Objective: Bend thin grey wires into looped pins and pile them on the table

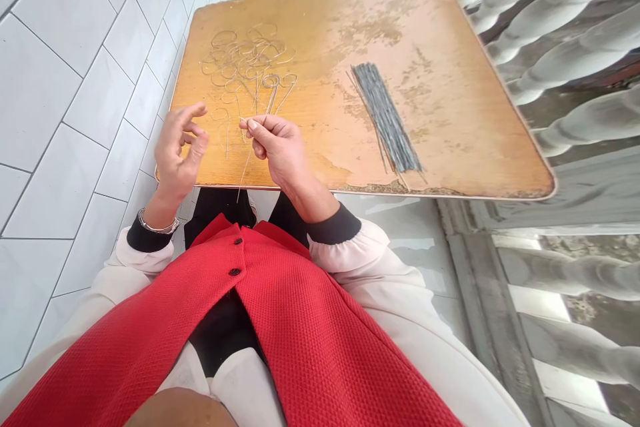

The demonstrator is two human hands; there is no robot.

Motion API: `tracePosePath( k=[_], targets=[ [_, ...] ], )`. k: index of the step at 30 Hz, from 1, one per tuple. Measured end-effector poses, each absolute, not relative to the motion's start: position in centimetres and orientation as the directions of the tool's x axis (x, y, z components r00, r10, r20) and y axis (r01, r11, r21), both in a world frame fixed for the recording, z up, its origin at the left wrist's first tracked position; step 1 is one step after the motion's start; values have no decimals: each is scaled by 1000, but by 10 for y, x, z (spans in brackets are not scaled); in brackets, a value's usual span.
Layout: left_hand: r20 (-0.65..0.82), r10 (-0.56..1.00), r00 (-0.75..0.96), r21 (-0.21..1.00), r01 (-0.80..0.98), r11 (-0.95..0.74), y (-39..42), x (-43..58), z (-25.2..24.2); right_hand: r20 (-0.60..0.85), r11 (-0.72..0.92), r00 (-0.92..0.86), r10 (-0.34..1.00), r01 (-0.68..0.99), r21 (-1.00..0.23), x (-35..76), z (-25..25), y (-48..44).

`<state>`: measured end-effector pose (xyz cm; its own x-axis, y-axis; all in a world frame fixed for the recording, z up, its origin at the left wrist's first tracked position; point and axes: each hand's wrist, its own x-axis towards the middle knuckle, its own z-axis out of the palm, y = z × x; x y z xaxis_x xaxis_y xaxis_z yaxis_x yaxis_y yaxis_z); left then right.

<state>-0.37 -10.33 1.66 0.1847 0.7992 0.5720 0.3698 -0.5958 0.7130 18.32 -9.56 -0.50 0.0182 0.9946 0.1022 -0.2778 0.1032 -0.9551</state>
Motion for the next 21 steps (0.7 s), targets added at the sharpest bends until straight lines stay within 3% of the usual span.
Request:
tracePosePath(
  k=[3, 6, 15, 21],
  targets=[
    [357, 921, 155, 902, 200, -383, -96, -1, 16, 106, 103, 3, 994, -257, -961, 182, -5, -94],
    [197, 962, 190, 971, 94, -218, -93, 6, 14, 119, 114, -9, 993, -221, -969, 181, -6, -93],
    [58, 998, 19, 989, -137, -55, -97, 25, 14, 107, 82, -61, 992, -320, -944, 183, -16, -102],
    [-12, 1000, 24, 970, -243, 18, -102, 32, 13, 45, 35, -18, 999, -355, -934, 177, -24, -110]
  ],
)
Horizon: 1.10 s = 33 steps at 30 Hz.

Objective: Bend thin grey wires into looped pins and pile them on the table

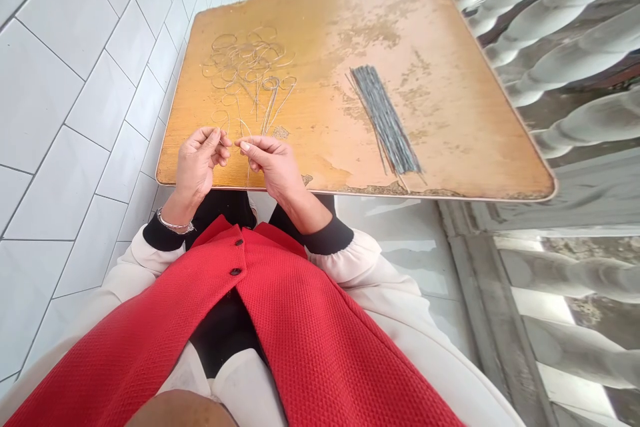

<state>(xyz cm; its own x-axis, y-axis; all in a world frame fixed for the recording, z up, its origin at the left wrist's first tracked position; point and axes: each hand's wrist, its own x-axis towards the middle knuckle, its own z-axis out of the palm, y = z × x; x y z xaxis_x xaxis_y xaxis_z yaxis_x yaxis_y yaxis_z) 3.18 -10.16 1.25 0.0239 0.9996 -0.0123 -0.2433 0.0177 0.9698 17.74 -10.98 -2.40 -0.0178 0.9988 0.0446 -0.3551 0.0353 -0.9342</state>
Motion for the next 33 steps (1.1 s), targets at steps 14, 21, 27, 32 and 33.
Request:
tracePosePath(
  k=[14, 21, 27, 32, 33],
  targets=[
    [-67, 989, 129, 936, -336, 108, -101, 36, 15, 79, 86, 35, 996, -363, -928, 179, -17, -108],
    [-69, 986, 151, 950, -293, 111, -99, 35, 13, 32, 33, 11, 999, -339, -940, 184, -14, -108],
    [-108, 980, 168, 952, -266, 151, -100, 33, 16, 28, 13, -44, 999, -304, -952, 187, -14, -109],
    [-132, 967, 219, 944, -271, 190, -98, 32, 17, 39, 17, -67, 997, -293, -956, 188, -13, -110],
    [-137, 961, 241, 944, -261, 200, -96, 32, 17, 44, 22, -69, 997, -285, -958, 189, -13, -110]
  ],
)
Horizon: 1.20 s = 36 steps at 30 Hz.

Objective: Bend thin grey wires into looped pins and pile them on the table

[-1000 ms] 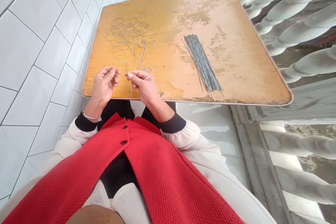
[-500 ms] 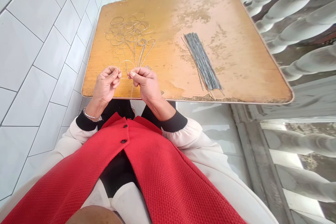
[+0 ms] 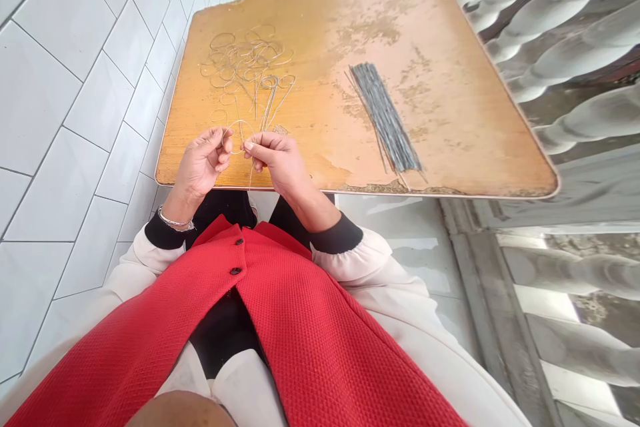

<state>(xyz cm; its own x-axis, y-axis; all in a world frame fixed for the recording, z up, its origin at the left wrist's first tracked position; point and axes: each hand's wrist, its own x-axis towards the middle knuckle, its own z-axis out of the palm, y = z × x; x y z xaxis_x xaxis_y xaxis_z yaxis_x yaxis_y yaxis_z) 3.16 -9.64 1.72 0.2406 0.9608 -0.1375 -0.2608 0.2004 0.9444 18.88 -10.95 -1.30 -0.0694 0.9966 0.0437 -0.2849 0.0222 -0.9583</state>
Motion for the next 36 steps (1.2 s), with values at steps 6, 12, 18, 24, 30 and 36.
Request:
tracePosePath(
  k=[6, 12, 18, 24, 30, 36],
  targets=[
    [-97, 958, 269, 983, -126, 135, -90, 25, 19, 46, 33, -50, 998, -219, -975, 188, -12, -113],
    [-33, 993, 115, 993, -105, 45, -92, 30, 17, 111, 107, -7, 994, -216, -970, 184, -15, -118],
    [-40, 996, 81, 993, -105, 49, -95, 32, 17, 75, 74, 5, 997, -257, -963, 183, -17, -117],
    [-70, 976, 207, 973, -200, 113, -101, 30, 7, 34, 32, -1, 999, -305, -952, 184, -12, -118],
    [-68, 973, 219, 948, -289, 131, -104, 33, -3, 2, -8, -29, 1000, -341, -940, 184, -11, -119],
    [-85, 973, 213, 914, -372, 161, -105, 36, -8, 22, 2, -51, 998, -366, -931, 185, -12, -121]
  ],
)
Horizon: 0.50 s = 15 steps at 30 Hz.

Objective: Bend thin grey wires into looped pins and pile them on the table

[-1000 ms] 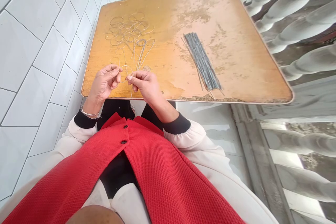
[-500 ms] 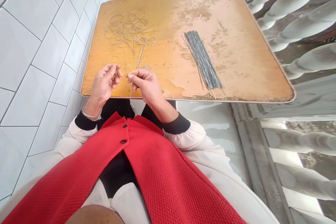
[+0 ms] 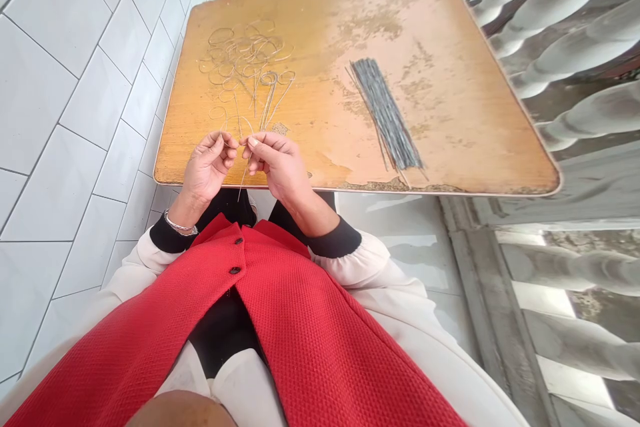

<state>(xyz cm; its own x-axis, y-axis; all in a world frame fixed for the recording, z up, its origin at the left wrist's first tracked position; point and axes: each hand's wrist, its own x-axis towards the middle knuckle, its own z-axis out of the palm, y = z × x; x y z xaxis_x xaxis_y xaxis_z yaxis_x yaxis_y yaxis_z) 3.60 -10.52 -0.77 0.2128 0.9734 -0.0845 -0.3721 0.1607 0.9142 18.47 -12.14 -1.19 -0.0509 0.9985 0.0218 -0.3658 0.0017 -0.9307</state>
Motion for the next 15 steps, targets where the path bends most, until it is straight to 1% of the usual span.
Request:
tracePosePath(
  k=[5, 9, 15],
  targets=[
    [-111, 978, 179, 896, -407, 176, -107, 42, -10, 34, 17, -34, 999, -410, -912, 184, -15, -121],
    [-90, 984, 151, 886, -440, 148, -106, 46, -15, 24, 14, -18, 1000, -415, -910, 184, -18, -120],
    [-124, 987, 100, 883, -443, 155, -107, 46, -18, 39, 25, -23, 999, -434, -901, 183, -18, -121]
  ],
)
